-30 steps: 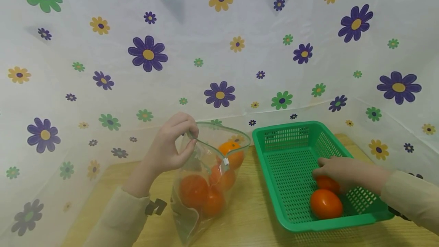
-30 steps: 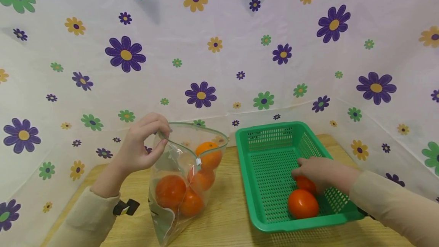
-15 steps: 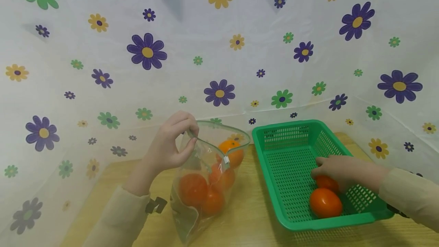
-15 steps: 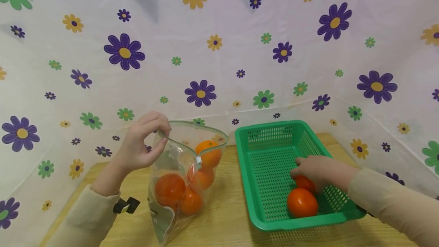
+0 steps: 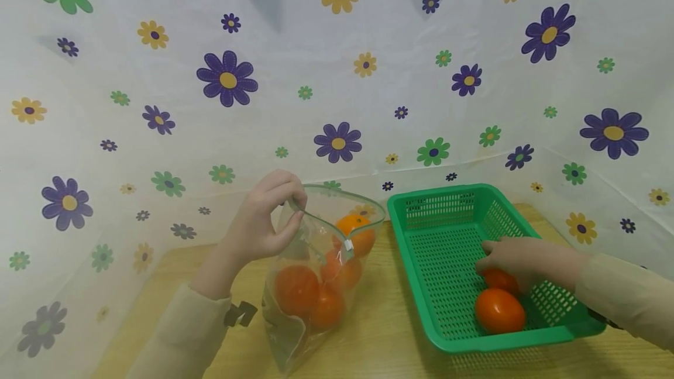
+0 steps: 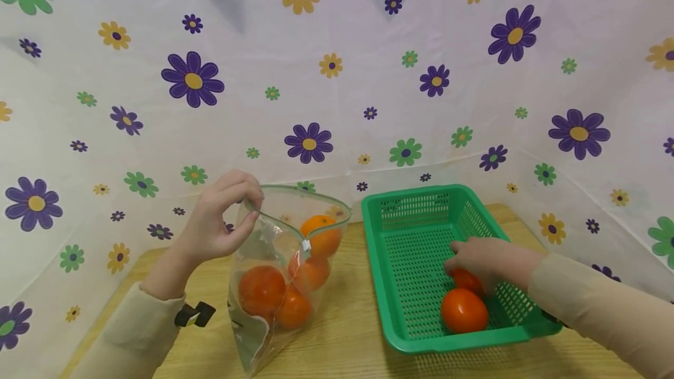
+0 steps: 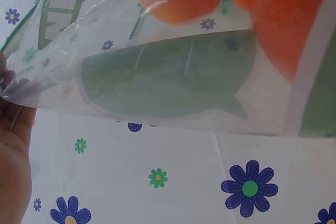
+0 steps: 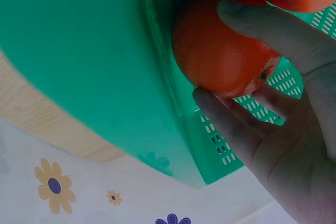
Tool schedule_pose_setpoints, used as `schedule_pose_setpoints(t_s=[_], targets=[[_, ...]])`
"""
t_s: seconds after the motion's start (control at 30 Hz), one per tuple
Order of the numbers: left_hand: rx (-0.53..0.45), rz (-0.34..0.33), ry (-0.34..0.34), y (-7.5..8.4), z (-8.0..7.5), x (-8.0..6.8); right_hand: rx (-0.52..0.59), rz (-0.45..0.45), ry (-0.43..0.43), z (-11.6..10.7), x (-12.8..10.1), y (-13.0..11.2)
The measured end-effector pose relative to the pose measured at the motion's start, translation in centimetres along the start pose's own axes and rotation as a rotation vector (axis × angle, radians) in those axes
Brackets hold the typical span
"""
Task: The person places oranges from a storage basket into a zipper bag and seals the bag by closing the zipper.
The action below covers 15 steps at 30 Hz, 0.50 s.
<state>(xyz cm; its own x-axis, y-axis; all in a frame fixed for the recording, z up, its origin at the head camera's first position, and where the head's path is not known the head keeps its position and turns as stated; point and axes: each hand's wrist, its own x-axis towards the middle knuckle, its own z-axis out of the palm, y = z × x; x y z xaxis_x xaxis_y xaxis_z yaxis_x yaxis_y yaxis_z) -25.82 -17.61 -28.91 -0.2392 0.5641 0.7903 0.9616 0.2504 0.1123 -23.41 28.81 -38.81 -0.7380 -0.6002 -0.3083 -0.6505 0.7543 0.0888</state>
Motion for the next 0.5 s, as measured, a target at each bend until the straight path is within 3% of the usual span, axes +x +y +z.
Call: schedule_pose_setpoints(t_s=[0.5], targets=[[-0.001, 0.004, -0.001, 0.03, 0.03, -0.02, -0.013, -0.002, 0.011, -0.18, 0.11, 0.16]])
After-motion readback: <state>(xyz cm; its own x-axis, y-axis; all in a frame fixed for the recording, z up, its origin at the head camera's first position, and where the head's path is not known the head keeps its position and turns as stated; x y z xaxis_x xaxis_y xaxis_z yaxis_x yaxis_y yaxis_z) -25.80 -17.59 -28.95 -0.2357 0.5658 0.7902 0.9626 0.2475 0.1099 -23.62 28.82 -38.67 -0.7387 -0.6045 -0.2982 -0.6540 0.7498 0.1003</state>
